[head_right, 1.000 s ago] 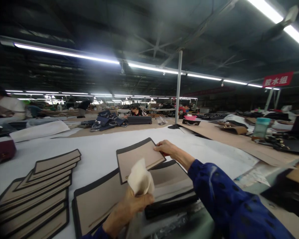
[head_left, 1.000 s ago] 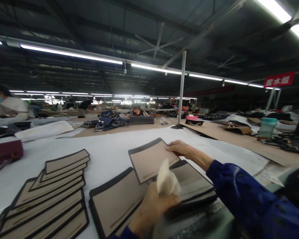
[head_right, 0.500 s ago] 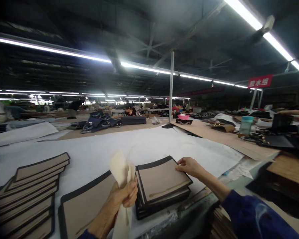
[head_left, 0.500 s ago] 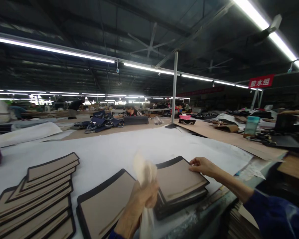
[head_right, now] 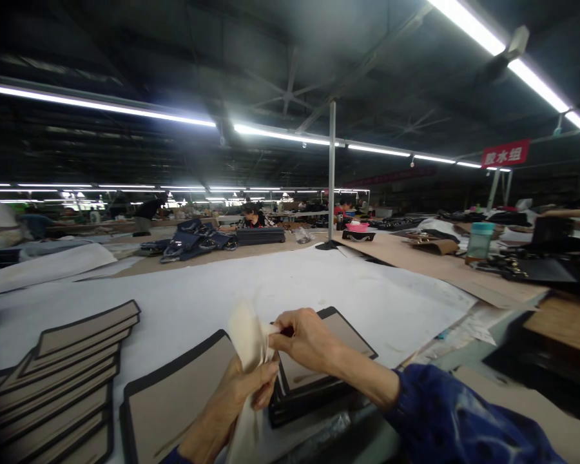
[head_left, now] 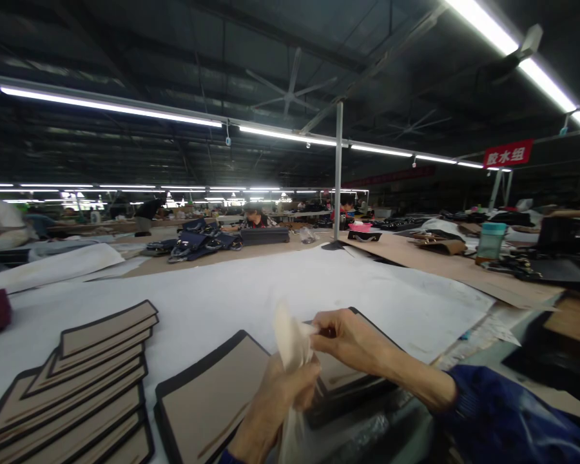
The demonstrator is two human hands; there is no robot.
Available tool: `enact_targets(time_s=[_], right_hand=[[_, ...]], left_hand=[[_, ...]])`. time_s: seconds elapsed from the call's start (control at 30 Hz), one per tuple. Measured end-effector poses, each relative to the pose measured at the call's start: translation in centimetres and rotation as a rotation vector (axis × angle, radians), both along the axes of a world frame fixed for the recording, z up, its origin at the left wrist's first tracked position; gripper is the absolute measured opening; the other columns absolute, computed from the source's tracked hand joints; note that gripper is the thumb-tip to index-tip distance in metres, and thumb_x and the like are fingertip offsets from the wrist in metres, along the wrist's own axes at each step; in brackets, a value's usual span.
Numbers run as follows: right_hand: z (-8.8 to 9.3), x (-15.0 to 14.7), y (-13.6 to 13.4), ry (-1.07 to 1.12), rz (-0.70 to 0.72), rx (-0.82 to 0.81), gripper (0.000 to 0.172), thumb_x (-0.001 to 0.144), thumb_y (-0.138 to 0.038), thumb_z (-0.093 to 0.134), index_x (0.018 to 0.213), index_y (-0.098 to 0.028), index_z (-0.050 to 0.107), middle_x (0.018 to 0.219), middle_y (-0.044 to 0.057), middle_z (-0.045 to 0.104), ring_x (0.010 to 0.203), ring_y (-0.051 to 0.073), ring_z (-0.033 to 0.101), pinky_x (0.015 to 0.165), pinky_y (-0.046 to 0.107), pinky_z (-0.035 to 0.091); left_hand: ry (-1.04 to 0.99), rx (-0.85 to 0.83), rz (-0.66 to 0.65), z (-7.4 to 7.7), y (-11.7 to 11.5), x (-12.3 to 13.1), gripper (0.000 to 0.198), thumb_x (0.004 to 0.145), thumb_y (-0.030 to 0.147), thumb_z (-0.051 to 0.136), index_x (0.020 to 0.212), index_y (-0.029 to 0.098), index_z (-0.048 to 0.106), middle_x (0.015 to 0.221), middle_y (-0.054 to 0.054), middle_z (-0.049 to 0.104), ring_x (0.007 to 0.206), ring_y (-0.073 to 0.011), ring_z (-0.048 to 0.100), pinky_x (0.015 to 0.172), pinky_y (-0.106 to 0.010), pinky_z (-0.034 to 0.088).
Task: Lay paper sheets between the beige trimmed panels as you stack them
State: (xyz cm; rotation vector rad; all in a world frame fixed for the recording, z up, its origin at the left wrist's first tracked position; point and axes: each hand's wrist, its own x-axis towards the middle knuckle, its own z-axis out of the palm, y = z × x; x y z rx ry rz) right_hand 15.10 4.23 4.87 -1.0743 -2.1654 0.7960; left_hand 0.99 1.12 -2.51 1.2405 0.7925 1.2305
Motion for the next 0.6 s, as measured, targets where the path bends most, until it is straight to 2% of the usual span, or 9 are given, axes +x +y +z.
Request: enact_targets(time_s=[0.13,0.2,0.33,0.5,0.6], right_hand=[[-0.9,0.2,1.3,0.139,-0.061,-0.094,0.035,0.06,-0.036,0.073,0.054,-0.018,0.044,0.05,-0.007,0.038,0.051,0.008,0.032,0.044,0.021,0.022],[-1.0,0.7,1.8,0.164,-0.013,-0.133,0.04,0.058,-0.043,0.075,0.053,-0.018,0.044,0.049,-0.007,0.037,0.049,0.008,0.031,0.045,0.021,0.022],[-1.2,1.8,2.4,0.18,0.154,-0.283,0.039,0.062,-0.052,0.071,0.062,-0.016,0.056,0.05,-0.004,0.047,0.049,0.009,0.04,0.048,0.022,0.028],[-1.6,2.4,2.6,0.167,0.066,-0.209,0.037,0.061,-0.05,0.073,0.061,-0.017,0.055,0.052,-0.004,0.05,0.051,0.011,0.044,0.049,0.022,0.031],[-1.5,2.3,2.3,0.195,0.103,-0.253,0.037,0.058,-0.049,0.075,0.061,-0.017,0.056,0.052,-0.004,0.05,0.05,0.011,0.043,0.048,0.022,0.032]], left_hand=[[0.057,0.03,0.01,0.0,-0.1,0.0,0.024,0.075,0.033,0.059,0.066,0.012,0.056,0.042,0.004,0.045,0.035,-0.0057,0.037,0.039,-0.021,0.025],[0.105,0.015,0.048,0.1,-0.1,0.0,0.028,0.077,0.035,0.056,0.062,0.011,0.056,0.038,0.003,0.045,0.034,-0.0057,0.036,0.039,-0.021,0.025],[0.132,-0.029,0.123,0.2,0.0,0.0,0.032,0.077,0.04,0.054,0.063,0.012,0.058,0.035,0.003,0.045,0.031,-0.0053,0.032,0.036,-0.02,0.022],[0.14,-0.055,0.111,0.2,0.2,0.2,0.029,0.073,0.039,0.058,0.064,0.011,0.058,0.035,0.003,0.045,0.03,-0.0049,0.032,0.034,-0.02,0.022],[0.093,-0.079,0.128,0.2,0.3,0.2,0.025,0.065,0.035,0.066,0.069,0.013,0.055,0.038,0.008,0.041,0.03,-0.0051,0.031,0.033,-0.02,0.019]])
